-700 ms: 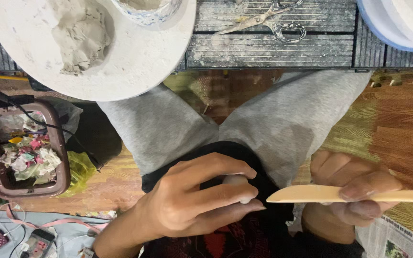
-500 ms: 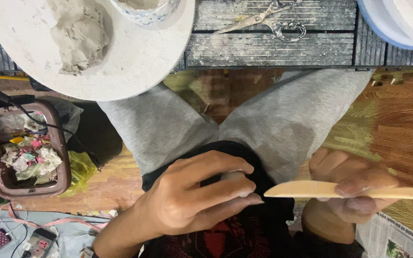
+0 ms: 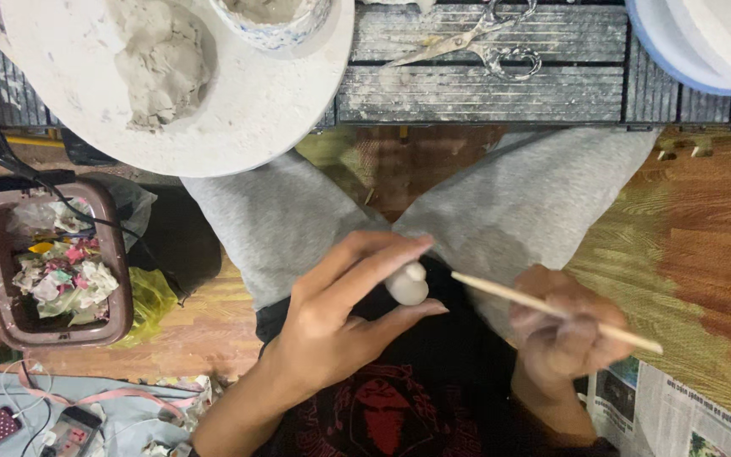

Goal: The person shapes a small clay object using a wooden modeling tool and their fingers. They repeatedly smooth and refine the surface, add small clay pieces, and roll additional clay between their palms to attach to the main form.

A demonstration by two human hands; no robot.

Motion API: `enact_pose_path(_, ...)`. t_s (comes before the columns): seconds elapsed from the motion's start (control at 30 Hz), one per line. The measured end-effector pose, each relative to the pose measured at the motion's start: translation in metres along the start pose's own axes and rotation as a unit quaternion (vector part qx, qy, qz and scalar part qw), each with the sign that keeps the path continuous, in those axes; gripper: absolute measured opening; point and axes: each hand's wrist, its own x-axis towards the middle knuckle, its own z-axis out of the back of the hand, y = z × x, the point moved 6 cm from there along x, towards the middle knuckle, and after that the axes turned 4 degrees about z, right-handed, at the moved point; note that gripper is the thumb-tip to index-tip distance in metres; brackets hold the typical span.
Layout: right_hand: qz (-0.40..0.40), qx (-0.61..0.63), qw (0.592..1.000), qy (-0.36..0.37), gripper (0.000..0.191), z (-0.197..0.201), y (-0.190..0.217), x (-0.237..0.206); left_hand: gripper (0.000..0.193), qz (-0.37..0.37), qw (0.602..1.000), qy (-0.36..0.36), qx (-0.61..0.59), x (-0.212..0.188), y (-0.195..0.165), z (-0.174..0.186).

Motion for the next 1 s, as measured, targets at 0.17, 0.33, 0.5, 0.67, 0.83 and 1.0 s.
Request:
enact_pose_path(0.17, -0.022, -0.025, 0.993, 0.109, 0.022, -0.030, 0.015, 0.014, 0.054, -0.013, 0.999, -0.021, 0.029, -0.001, -0.003, 0.003)
enact_pose_path(0.33, -0.035, -0.049, 0.992, 0.111, 0.025, -0.044, 0.013, 0.029, 0.055, -0.038, 0.999, -0.007, 0.025, 0.000, -0.007, 0.003)
enact_pose_path(0.5, -0.052, -0.068, 0.991, 0.101, 0.023, -0.053, 0.018, 0.036, 0.056, -0.051, 0.998, 0.011, 0.040, 0.001, -0.009, 0.004)
enact_pose_path(0.67, -0.054, -0.079, 0.988, 0.122, 0.025, -0.045, 0.018, 0.033, 0.054, -0.055, 0.997, 0.010, 0.061, 0.002, -0.011, 0.005)
enact_pose_path(0.83, -0.064, -0.048, 0.988, 0.135, 0.025, -0.052, 0.016, 0.045, 0.053, -0.071, 0.995, 0.012, 0.074, 0.003, -0.016, 0.005)
enact_pose_path(1.0, -0.116, -0.080, 0.975, 0.172, 0.026, -0.079, 0.025, 0.094, 0.053, -0.094, 0.989, 0.032, 0.105, 0.003, -0.023, 0.007)
